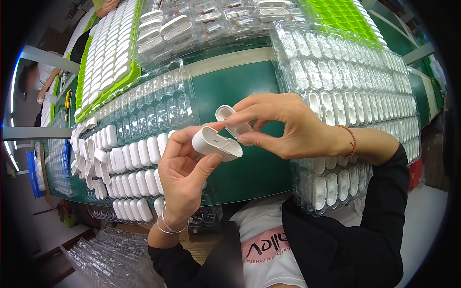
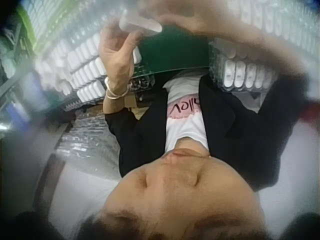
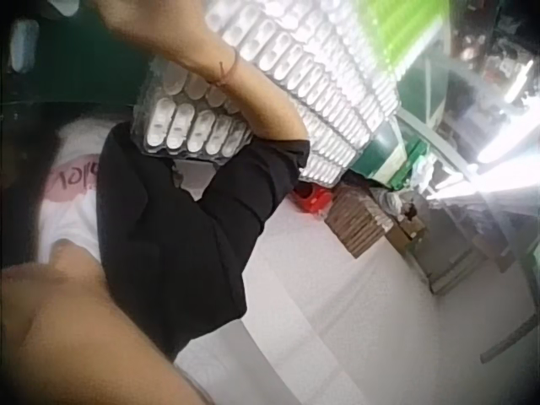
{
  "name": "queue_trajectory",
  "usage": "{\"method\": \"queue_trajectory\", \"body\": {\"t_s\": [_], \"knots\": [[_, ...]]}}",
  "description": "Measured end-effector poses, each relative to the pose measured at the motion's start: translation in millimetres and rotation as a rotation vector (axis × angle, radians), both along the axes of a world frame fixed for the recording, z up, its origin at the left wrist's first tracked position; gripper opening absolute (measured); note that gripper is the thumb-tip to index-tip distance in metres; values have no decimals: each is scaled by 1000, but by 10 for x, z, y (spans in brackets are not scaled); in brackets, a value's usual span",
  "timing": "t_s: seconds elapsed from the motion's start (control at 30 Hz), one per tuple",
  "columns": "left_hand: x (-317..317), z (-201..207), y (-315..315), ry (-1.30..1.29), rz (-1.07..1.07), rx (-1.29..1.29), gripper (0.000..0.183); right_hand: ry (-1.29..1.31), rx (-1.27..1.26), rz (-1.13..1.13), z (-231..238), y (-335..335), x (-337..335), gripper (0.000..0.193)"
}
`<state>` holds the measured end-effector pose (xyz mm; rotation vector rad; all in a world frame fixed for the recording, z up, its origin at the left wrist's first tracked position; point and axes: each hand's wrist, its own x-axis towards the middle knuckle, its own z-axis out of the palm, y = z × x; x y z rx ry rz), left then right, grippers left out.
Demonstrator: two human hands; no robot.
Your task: The person assembles small electronic components, likely wireless earbuds, by hand. They pick up white charging cases and small red circuit boards, insert the boards into the cases, and place the finished units into clear plastic trays on a green workbench.
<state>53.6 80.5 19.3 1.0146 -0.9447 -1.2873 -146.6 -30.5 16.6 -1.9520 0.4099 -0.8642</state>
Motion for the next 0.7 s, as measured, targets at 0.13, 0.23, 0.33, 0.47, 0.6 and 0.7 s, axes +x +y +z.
{"method": "queue_trajectory", "body": {"t_s": [0.13,0.23,0.33,0.47,0.6,0.7], "knots": [[4,3,10,8,1,10,42,-4,-58,-48,-1,7,3,27],[6,26,16,25,5,70,42,37,-173,-83,11,2,-30,32],[-7,22,13,65,-3,148,42,67,-325,-122,12,33,-39,34],[-57,-3,-9,92,4,168,43,121,-470,-146,14,69,-50,31],[-77,-26,-13,72,-5,128,43,108,-553,-146,-19,61,-49,34],[-89,-36,-13,42,1,144,41,146,-595,-132,-21,71,-66,38]]}}
